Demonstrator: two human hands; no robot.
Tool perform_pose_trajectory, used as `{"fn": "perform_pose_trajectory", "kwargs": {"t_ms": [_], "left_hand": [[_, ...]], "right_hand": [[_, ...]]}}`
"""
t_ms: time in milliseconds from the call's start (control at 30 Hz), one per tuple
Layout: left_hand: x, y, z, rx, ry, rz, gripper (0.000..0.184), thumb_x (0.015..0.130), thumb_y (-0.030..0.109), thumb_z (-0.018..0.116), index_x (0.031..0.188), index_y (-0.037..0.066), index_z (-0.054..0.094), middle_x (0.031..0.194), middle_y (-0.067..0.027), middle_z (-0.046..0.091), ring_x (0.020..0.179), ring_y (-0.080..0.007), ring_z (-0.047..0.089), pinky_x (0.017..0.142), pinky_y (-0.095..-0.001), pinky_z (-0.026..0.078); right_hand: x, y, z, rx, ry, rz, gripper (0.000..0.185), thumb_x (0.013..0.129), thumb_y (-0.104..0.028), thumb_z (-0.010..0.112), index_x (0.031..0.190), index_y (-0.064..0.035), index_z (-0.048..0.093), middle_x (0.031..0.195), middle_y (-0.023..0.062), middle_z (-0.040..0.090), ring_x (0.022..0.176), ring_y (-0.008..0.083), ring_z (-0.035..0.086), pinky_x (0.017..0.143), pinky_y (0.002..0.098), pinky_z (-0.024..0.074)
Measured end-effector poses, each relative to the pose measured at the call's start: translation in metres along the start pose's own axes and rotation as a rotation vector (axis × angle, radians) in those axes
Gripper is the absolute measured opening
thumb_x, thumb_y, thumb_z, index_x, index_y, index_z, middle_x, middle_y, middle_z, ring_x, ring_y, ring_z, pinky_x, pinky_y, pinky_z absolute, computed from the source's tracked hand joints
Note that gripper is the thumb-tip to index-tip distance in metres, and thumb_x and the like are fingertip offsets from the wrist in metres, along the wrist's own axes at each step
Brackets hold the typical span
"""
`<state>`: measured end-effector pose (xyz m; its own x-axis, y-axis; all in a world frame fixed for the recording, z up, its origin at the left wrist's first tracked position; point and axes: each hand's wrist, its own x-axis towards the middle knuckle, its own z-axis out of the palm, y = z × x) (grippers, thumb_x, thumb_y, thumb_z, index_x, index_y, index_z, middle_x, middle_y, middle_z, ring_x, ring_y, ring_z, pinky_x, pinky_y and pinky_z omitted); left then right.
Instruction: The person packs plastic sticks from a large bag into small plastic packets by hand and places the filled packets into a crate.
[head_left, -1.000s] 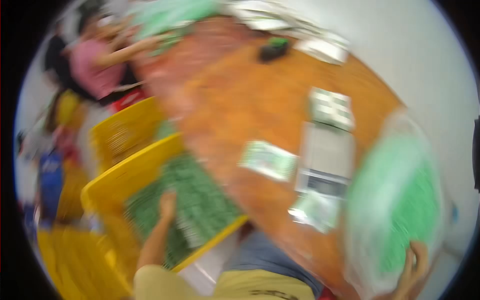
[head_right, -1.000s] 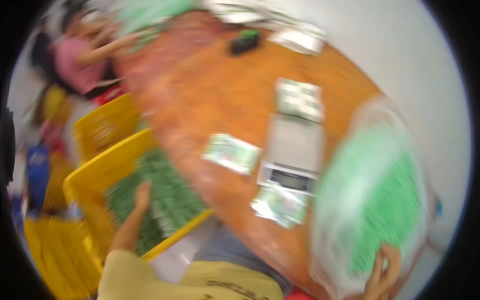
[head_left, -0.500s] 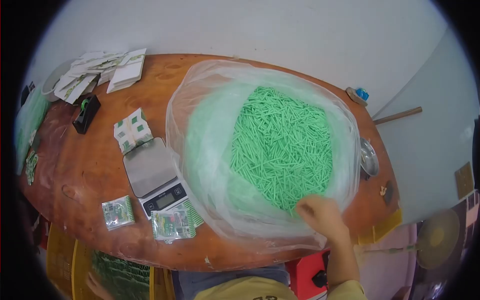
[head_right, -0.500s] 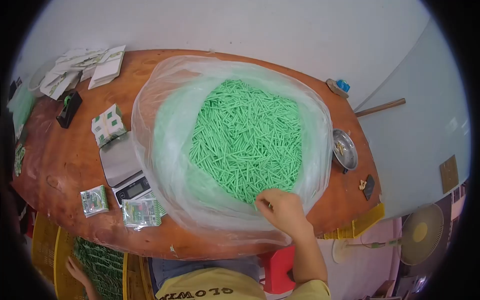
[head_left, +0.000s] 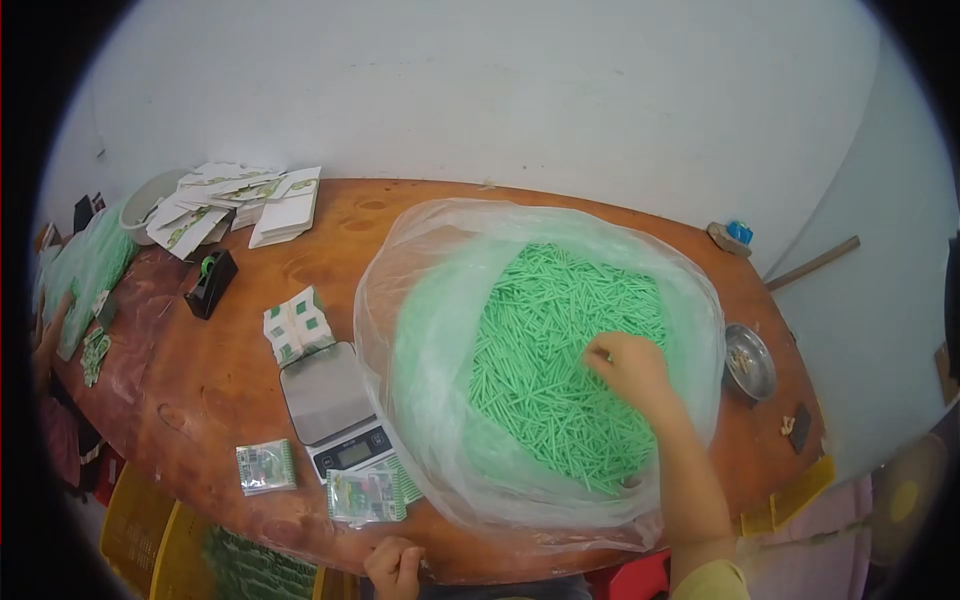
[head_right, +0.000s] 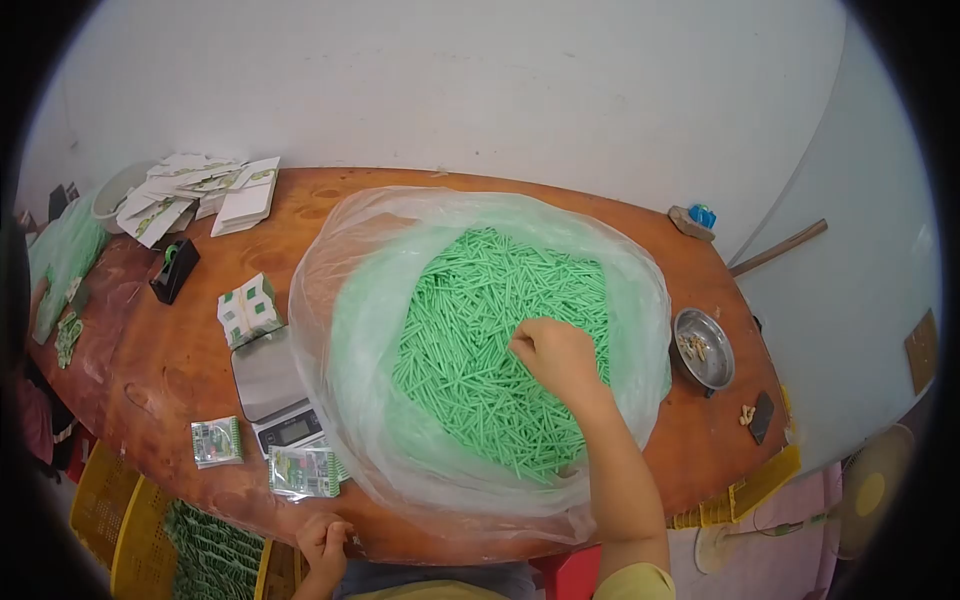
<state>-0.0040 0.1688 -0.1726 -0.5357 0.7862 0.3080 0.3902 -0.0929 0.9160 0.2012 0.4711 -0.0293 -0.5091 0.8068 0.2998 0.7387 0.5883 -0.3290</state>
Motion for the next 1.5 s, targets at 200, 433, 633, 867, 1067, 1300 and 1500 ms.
{"fn": "perform_pose_trajectory", "kwargs": {"t_ms": [200, 433, 633, 867, 1067, 1300, 1500], "left_hand": [[0.001, -0.006, -0.004, -0.024, -0.060, -0.033, 0.015, 0.081, 0.007, 0.055, 0.069, -0.001, 0.059, 0.066, -0.0095, 0.058, 0.059, -0.0202, 0.054, 0.055, -0.0294, 0.042], [0.007, -0.005, -0.006, 0.071, -0.106, 0.122, 0.012, 0.081, 0.002, 0.056, 0.069, 0.001, 0.057, 0.063, -0.0101, 0.056, 0.058, -0.0242, 0.055, 0.055, -0.0323, 0.044], [0.012, -0.004, -0.006, 0.028, -0.103, 0.127, 0.011, 0.081, 0.002, 0.055, 0.071, 0.001, 0.059, 0.063, -0.0097, 0.056, 0.057, -0.0237, 0.055, 0.054, -0.0320, 0.044], [0.006, -0.006, -0.002, 0.037, -0.091, 0.077, 0.014, 0.083, 0.005, 0.056, 0.070, 0.001, 0.059, 0.062, -0.0088, 0.056, 0.053, -0.0201, 0.054, 0.052, -0.0293, 0.042], [0.003, -0.008, -0.002, 0.132, -0.102, 0.101, 0.017, 0.085, 0.006, 0.055, 0.069, 0.000, 0.057, 0.061, -0.0081, 0.054, 0.052, -0.0191, 0.051, 0.051, -0.0290, 0.041], [0.001, -0.009, -0.001, 0.181, -0.148, 0.063, 0.016, 0.086, 0.006, 0.054, 0.071, 0.000, 0.054, 0.060, -0.0071, 0.051, 0.053, -0.0177, 0.047, 0.053, -0.0297, 0.040], [-0.004, -0.024, 0.007, 0.191, -0.098, 0.121, 0.015, 0.086, 0.006, 0.054, 0.072, 0.001, 0.055, 0.063, -0.0061, 0.052, 0.052, -0.0161, 0.047, 0.051, -0.0284, 0.039]], "right_hand": [[0.066, 0.015, 0.013, -0.167, -0.037, -0.168, 0.017, 0.077, -0.007, 0.057, 0.091, -0.0125, 0.065, 0.092, 0.0047, 0.061, 0.084, 0.0237, 0.058, 0.071, 0.0351, 0.0472], [0.079, 0.043, 0.011, -0.043, -0.237, -0.297, 0.031, 0.072, 0.000, 0.059, 0.099, -0.0136, 0.065, 0.099, 0.0045, 0.057, 0.096, 0.0209, 0.053, 0.079, 0.0335, 0.0464], [0.065, 0.016, -0.004, -0.002, -0.265, -0.181, 0.011, 0.073, -0.014, 0.064, 0.084, -0.0114, 0.065, 0.083, 0.0029, 0.057, 0.079, 0.0206, 0.057, 0.067, 0.0332, 0.0460], [0.045, 0.031, 0.025, -0.146, -0.173, -0.206, 0.015, 0.075, -0.024, 0.066, 0.076, -0.0091, 0.063, 0.071, 0.0026, 0.058, 0.065, 0.0171, 0.057, 0.058, 0.0312, 0.0442], [0.020, 0.062, -0.022, 0.816, 0.036, 0.376, 0.011, 0.080, -0.016, 0.064, 0.081, -0.0053, 0.062, 0.070, 0.0004, 0.062, 0.056, 0.0057, 0.052, 0.048, 0.0200, 0.0392], [-0.055, 0.139, -0.115, 0.630, 0.894, 0.333, 0.007, 0.081, -0.009, 0.063, 0.086, -0.0032, 0.062, 0.070, -0.0004, 0.058, 0.054, 0.0047, 0.047, 0.048, 0.0186, 0.0362], [-0.106, 0.308, -0.141, 0.069, 1.073, 0.471, 0.016, 0.080, -0.010, 0.063, 0.093, -0.0006, 0.062, 0.078, 0.0035, 0.061, 0.067, 0.0114, 0.054, 0.062, 0.0241, 0.0436]]}}
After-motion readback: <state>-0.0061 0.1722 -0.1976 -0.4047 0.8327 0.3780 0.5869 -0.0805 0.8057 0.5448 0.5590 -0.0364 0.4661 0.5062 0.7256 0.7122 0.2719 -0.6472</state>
